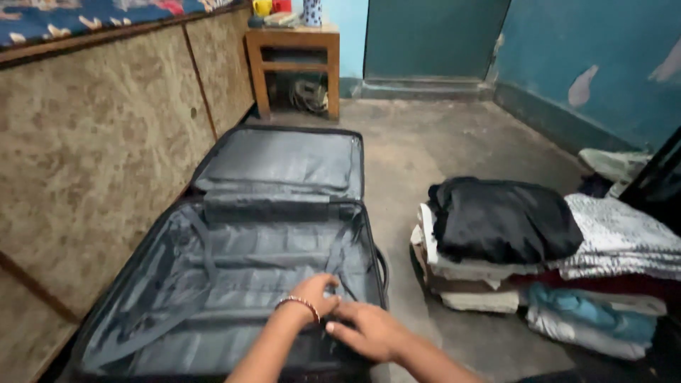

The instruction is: The person folds and places various clothing items into an open suitcase. They handle shirts, pants, and other garments, arranging them neatly inside the suitcase compartments.

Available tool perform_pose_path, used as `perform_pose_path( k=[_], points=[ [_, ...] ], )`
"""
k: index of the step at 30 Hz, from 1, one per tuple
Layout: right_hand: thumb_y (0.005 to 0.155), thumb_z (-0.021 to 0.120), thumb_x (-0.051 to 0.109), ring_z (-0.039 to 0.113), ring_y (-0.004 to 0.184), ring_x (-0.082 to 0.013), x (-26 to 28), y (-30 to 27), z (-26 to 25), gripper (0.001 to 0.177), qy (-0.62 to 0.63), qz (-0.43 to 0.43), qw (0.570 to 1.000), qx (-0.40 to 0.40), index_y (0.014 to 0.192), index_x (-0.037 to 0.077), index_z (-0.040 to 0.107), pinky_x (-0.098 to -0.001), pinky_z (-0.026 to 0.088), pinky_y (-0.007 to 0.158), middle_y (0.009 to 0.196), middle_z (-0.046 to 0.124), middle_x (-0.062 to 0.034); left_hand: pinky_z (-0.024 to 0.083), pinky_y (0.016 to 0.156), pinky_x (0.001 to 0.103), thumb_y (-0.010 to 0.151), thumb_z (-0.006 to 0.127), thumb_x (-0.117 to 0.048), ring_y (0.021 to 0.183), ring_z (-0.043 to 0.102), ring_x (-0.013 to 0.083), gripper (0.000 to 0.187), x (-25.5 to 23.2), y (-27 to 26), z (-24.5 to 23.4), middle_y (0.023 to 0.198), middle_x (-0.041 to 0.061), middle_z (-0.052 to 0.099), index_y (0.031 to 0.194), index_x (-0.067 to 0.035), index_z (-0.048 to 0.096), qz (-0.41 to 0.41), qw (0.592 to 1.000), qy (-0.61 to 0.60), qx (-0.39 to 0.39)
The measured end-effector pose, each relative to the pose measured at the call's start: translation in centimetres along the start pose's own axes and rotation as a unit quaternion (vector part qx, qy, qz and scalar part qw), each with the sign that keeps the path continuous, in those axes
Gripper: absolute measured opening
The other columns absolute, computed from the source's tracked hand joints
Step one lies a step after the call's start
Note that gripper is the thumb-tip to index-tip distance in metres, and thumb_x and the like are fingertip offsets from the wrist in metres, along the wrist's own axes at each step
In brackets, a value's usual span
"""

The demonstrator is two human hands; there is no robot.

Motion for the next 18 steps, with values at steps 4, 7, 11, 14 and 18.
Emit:
perform_pose_path(
  k=[4,7,11,14,18],
  points=[
    [0.098,0.060,0.038,0.059,0.118,-0.0419,-0.6,0.0,1.2,0.049,-0.025,-0.050,0.997,-0.053,0.127,0.000,0.066,-0.0459,0.046,0.098,0.129,0.064,-0.0239,0.052,0.100,0.039,0.083,0.073,-0.032,0.116,0.067,0.0326,0.040,0.9,-1.3,-0.2,0.121,0.016,0.072,0.119,-0.014,0.071,-0.046,0.999,-0.013,0.007],
    [0.097,0.057,0.043,0.063,0.119,-0.0364,-1.4,0.0,1.8,0.051,-0.028,-0.014,0.999,-0.032,0.125,0.001,0.067,-0.0413,0.049,0.102,0.125,0.069,-0.0200,0.052,0.100,0.039,0.084,0.074,-0.032,0.117,0.066,0.0328,0.041,1.4,-2.1,0.1,0.122,0.017,0.071,0.118,-0.011,0.071,0.010,1.000,-0.006,0.002],
    [0.098,0.050,0.051,0.067,0.111,-0.0368,-0.8,-0.4,1.7,0.054,-0.039,0.014,0.999,0.016,0.118,0.006,0.073,-0.0426,0.051,0.096,0.118,0.073,-0.0182,0.052,0.100,0.039,0.080,0.078,-0.037,0.117,0.066,0.0313,0.049,2.5,-2.9,0.5,0.124,0.016,0.070,0.120,-0.010,0.069,0.011,0.999,0.003,0.043],
    [0.094,0.049,0.059,0.071,0.101,-0.0364,-0.1,-1.2,1.4,0.058,-0.052,0.113,0.990,0.068,0.117,0.012,0.075,-0.0439,0.054,0.089,0.103,0.075,-0.0174,0.052,0.100,0.038,0.077,0.080,-0.038,0.116,0.068,0.0302,0.054,2.7,-3.2,0.7,0.122,0.017,0.072,0.120,-0.007,0.069,0.031,0.998,-0.011,0.049],
    [0.091,0.049,0.064,0.074,0.094,-0.0349,1.6,-2.5,1.8,0.059,-0.059,0.121,0.986,0.101,0.111,0.016,0.077,-0.0446,0.055,0.083,0.095,0.078,-0.0149,0.054,0.098,0.037,0.078,0.079,-0.040,0.114,0.071,0.0294,0.056,2.7,-4.6,1.3,0.120,0.017,0.073,0.123,-0.008,0.069,-0.008,0.998,0.000,0.058]
  ],
)
Point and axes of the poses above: each hand's wrist, its own y-axis towards the middle knuckle, its own z-axis out of the palm, x = y × z, the point moved 3 cm from there along y, towards the middle knuckle
